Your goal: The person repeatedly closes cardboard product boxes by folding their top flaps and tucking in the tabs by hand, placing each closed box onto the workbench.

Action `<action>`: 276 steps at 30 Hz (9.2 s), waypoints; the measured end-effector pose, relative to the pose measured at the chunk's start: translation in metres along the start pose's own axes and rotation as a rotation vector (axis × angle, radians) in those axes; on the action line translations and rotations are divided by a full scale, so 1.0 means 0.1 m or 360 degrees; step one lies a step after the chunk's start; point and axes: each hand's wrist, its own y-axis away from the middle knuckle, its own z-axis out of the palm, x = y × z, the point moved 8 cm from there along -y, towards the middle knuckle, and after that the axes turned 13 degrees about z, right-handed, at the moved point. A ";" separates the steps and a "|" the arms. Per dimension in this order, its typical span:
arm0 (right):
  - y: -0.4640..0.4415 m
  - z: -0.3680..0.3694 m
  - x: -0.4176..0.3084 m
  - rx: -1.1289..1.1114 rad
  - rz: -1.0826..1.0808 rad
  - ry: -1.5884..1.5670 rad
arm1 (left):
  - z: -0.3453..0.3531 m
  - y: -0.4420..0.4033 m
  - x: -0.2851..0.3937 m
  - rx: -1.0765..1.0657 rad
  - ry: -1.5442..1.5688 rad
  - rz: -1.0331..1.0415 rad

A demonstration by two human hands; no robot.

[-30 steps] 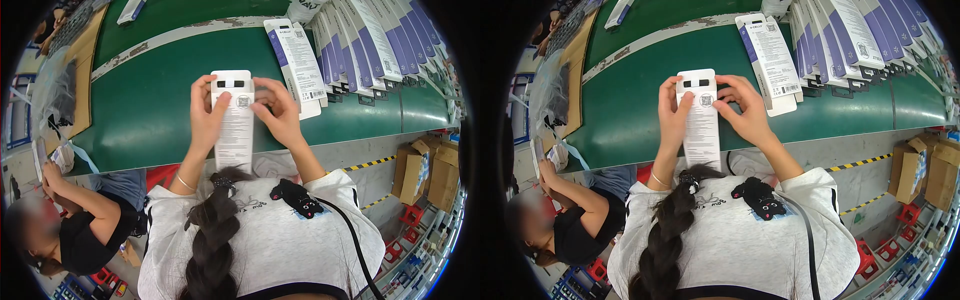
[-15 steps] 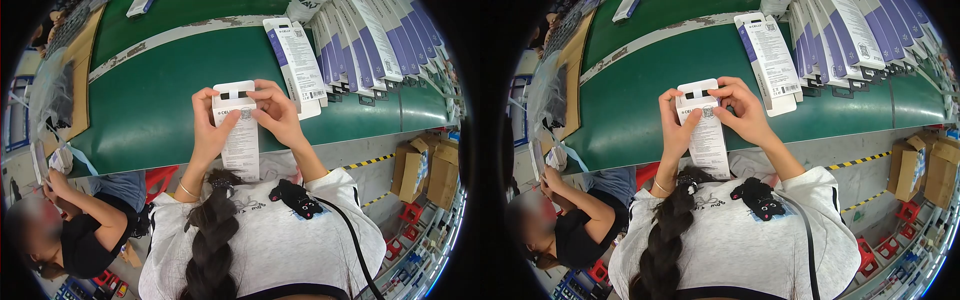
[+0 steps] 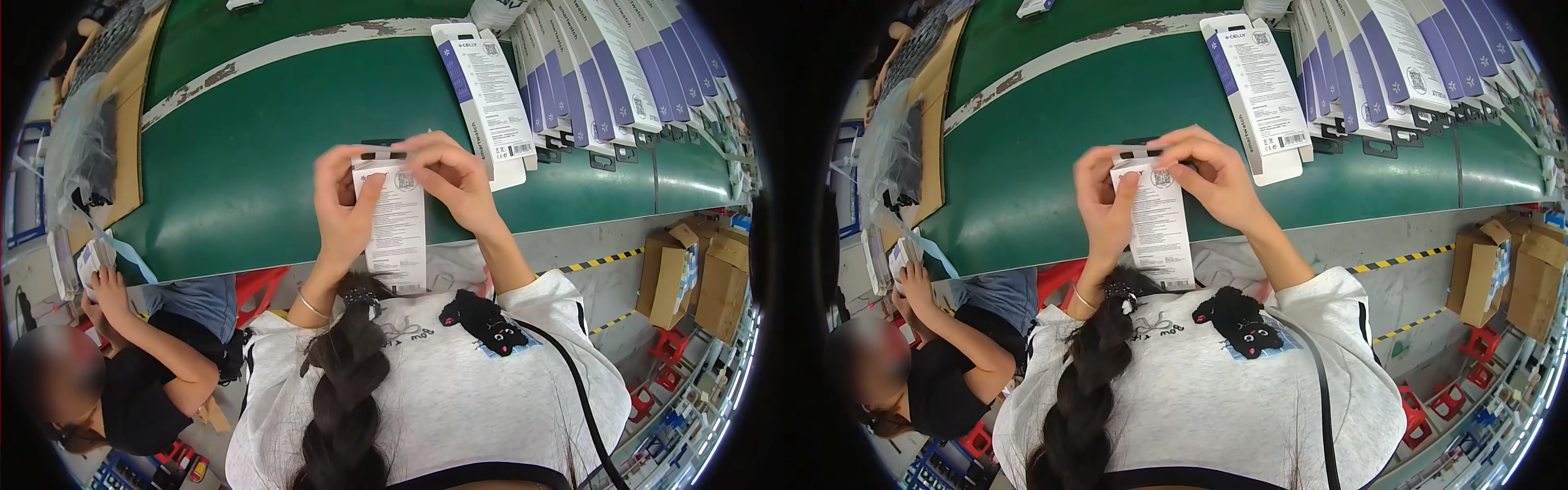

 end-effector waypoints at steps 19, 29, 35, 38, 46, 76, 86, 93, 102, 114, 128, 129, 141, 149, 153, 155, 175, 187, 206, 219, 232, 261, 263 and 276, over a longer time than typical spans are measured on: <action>-0.08 -0.15 0.06 0.0364 0.0227 -0.0077 | 0.04 -0.27 -0.12 -0.0307 -0.0047 -0.0324; -0.04 -0.24 0.05 0.0499 0.0224 -0.0124 | 0.14 -0.31 -0.19 -0.0410 0.0026 -0.0282; 0.06 -0.15 -0.04 0.0422 -0.0044 0.0129 | 0.08 -0.26 0.03 -0.0584 -0.0411 0.0080; 0.05 -0.01 -0.11 0.0300 -0.0141 0.0329 | -0.02 -0.21 0.02 -0.0498 -0.0213 -0.0039; 0.03 -0.08 0.00 0.0363 -0.0040 0.0435 | -0.12 -0.15 -0.02 -0.0467 -0.0438 -0.0020; 0.03 -0.27 -0.04 0.0685 -0.0105 0.0275 | -3.32 -1.99 0.25 0.0260 -0.1478 -0.0405; 0.00 -0.11 -0.07 0.0576 -0.0049 0.0565 | -3.38 -1.24 -0.04 -0.0184 -0.1468 -0.0332; -0.02 -0.04 -0.09 0.0504 -0.0058 0.0698 | -1.60 -0.80 -0.16 0.0031 -0.0916 -0.0274; 0.01 -0.18 -0.03 0.0473 -0.0056 0.0014 | 0.06 -0.36 -0.20 -0.0317 0.0080 -0.0326; 0.01 -0.06 -0.05 0.0392 -0.0050 0.0278 | -0.10 -0.16 -0.13 -0.0310 0.0051 -0.0221; 0.03 0.00 -0.21 0.0261 -0.0315 0.0043 | -0.08 -0.11 -0.14 -0.0223 0.0111 -0.0124; 0.01 -0.03 -0.16 0.0214 -0.0225 0.0050 | -0.05 -0.11 -0.13 -0.0266 0.0130 -0.0083; -0.04 -0.07 0.02 0.0277 0.0044 0.0082 | -0.03 -0.28 -0.08 -0.0454 -0.0221 -0.0166; -0.07 -0.13 0.04 0.0274 0.0072 -0.0127 | 0.07 -0.34 -0.12 -0.0282 0.0013 -0.0321; -0.05 -0.16 0.02 0.0285 0.0041 -0.0162 | 0.10 -0.34 -0.12 -0.0301 0.0027 -0.0249; -0.05 -0.16 0.02 0.0303 0.0092 -0.0102 | 0.10 -0.33 -0.13 -0.0315 -0.0009 -0.0237; 0.01 0.02 -0.12 0.0053 -0.0071 0.0323 | -0.11 -0.25 0.14 -0.0670 -0.0368 0.0005; 0.00 0.07 -0.06 0.0097 -0.0051 0.0492 | -0.29 -0.14 0.15 -0.0532 -0.0434 0.0065; 0.06 -0.17 -0.12 0.0708 -0.0241 0.0645 | -2.75 -2.03 0.06 0.0724 -0.0314 0.0163; 0.02 -0.04 -0.16 0.0661 -0.0244 0.0940 | -1.71 -1.32 -0.01 -0.0044 -0.1295 0.0414; 0.02 0.02 -0.17 0.0597 -0.0259 0.1034 | -3.54 -1.29 0.27 -0.0716 -0.2366 -0.0682; 0.03 -0.02 -0.12 0.0353 -0.0110 0.0518 | 0.08 0.02 -0.27 -0.0284 0.0203 -0.0434; 0.00 -0.05 -0.11 0.0316 -0.0055 0.0405 | 0.14 0.03 -0.27 -0.0290 0.0218 -0.0454; -0.05 -0.15 -0.07 0.0330 -0.0084 -0.0058 | 0.03 -0.11 -0.16 -0.0135 -0.0148 -0.0048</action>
